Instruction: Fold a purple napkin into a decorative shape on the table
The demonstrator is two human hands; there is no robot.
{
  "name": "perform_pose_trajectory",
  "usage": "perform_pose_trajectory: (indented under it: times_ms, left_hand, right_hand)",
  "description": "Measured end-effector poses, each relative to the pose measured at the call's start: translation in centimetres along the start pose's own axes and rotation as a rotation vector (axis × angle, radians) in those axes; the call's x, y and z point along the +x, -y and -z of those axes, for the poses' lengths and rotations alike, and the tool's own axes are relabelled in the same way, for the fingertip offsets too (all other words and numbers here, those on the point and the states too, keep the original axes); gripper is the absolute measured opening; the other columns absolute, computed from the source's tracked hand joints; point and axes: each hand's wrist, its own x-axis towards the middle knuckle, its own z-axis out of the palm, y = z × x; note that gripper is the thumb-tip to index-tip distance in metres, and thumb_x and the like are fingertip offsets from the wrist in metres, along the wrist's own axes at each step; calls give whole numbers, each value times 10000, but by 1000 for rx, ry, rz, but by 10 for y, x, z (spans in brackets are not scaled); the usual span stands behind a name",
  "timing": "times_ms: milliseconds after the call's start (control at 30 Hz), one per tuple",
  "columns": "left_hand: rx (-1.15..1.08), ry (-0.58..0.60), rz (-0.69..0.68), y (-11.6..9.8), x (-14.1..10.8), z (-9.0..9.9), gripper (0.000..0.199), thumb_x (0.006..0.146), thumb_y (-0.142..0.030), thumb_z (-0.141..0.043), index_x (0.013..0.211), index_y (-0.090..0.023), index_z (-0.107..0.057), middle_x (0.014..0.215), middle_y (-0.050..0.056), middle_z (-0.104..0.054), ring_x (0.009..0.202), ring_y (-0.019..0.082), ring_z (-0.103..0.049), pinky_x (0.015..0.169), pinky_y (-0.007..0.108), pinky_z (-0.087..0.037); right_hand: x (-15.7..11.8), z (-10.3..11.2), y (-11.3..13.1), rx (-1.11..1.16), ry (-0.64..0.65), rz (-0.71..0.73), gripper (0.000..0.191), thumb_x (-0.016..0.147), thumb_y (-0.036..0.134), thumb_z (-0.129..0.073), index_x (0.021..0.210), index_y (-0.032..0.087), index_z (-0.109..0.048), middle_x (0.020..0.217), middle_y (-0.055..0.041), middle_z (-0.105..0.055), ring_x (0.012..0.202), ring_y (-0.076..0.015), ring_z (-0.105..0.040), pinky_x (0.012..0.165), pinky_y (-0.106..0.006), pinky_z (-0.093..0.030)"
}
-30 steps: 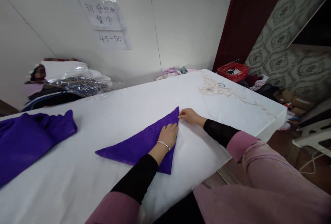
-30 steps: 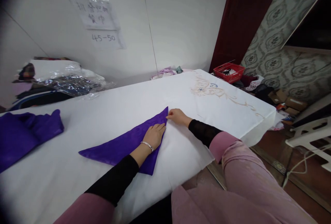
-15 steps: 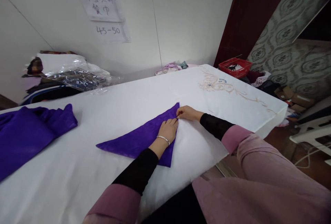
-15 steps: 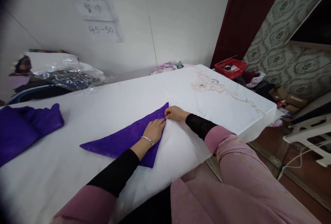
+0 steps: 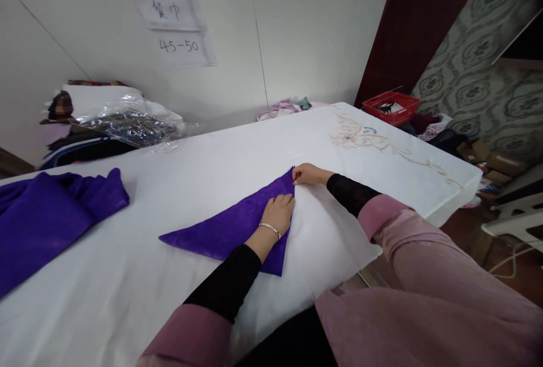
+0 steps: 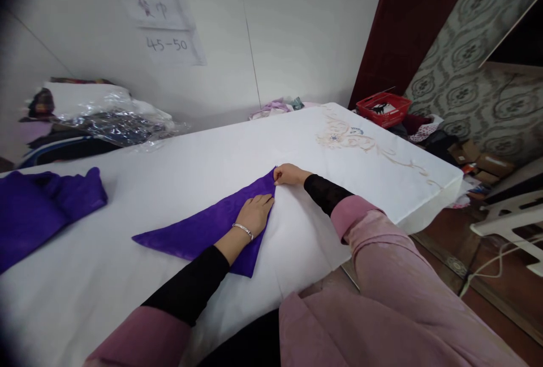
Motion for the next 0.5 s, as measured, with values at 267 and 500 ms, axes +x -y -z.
perform_pose_trajectory:
  times_ms: [267,500]
  left_hand:
    - [-31,11,-2,0,-1,1,393,891,-121,-324,1224,-192,-520,1306,79,-523,1105,222,-467,866,376,-398]
    - [-45,13,0,-1,1,5,387,880,-108,-337,1202,-183,-538,1243,95,-559,1079,224,-481,852,378,-409]
  right_hand:
    - [-2,12,4,-105,-213,-87,59,717,176,-613,718,179,-672,728,-15,-661,704,-158,-577,657,-258,-407]
    - [-45,-33,32,-121,-324,197,302,885,275,-458,1129,189,-616,1217,-94,-590,1159,-217,-501,989,-364,-367]
